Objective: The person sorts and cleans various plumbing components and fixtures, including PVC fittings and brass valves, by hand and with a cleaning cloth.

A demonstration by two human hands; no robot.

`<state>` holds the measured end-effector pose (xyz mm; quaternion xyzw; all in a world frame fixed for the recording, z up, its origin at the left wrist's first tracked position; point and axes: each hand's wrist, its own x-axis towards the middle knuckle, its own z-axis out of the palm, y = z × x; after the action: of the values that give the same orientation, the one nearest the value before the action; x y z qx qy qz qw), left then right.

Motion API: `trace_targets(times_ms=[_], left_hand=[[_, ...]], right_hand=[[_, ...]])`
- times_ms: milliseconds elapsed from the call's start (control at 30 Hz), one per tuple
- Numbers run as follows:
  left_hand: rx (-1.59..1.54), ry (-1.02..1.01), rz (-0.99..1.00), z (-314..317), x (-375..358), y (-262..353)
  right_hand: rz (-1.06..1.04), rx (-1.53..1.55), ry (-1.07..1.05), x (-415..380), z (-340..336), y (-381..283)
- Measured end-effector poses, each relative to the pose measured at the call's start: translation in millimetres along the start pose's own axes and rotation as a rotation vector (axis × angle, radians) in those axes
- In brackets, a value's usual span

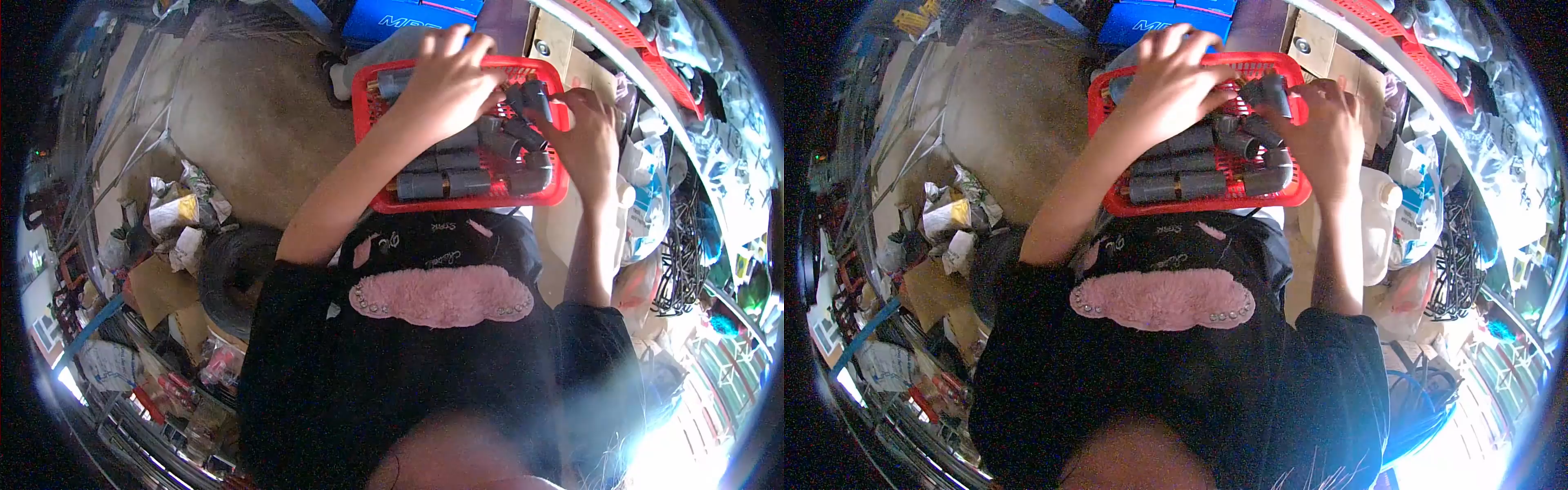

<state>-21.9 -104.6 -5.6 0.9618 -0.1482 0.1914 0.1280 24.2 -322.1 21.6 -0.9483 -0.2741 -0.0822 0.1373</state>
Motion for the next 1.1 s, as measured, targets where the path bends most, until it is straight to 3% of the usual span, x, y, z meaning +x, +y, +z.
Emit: trace_targets(times_ms=[167,467,567,600,633,700,733,767,833,933,1100], left_hand=[[0.138,-0.033,0.15,35.2,22.3,5.1],[0.173,-0.024,0.203,45.6,31.4,5.4],[0.18,-0.075,0.247,44.7,34.9,1.9],[0.213,-0.06,0.272,41.2,37.7,1.1],[0.246,-0.045,0.297,37.7,39.8,1.1],[0.057,-0.29,0.199,8.5,50.2,5.5],[0.046,-0.284,0.209,2.6,49.5,3.8],[0.035,-0.277,0.219,-3.4,48.8,2.0],[-0.099,-0.138,0.179,-13.5,46.1,0.4],[-0.105,-0.161,0.159,-32.5,39.4,-0.4],[-0.121,-0.036,0.089,-44.1,8.4,2.3]], right_hand=[[0.134,-0.199,0.049,-12.4,15.4,-25.6],[0.111,-0.032,0.25,-22.4,10.8,-22.6],[0.398,0.332,0.097,-28.5,-2.7,-20.8],[0.452,0.314,0.051,-30.1,-11.1,-20.1],[0.496,0.371,0.049,-31.4,-16.9,-19.2],[0.479,0.677,0.118,-38.4,-10.4,2.9],[0.489,0.591,0.072,-36.6,-26.1,0.4],[0.566,0.867,0.091,-39.9,-21.6,8.4],[0.537,1.015,0.192,-42.8,-24.6,12.8],[0.526,1.129,0.208,-46.1,-24.8,15.1],[0.443,1.147,0.02,-46.6,-24.5,0.5]])
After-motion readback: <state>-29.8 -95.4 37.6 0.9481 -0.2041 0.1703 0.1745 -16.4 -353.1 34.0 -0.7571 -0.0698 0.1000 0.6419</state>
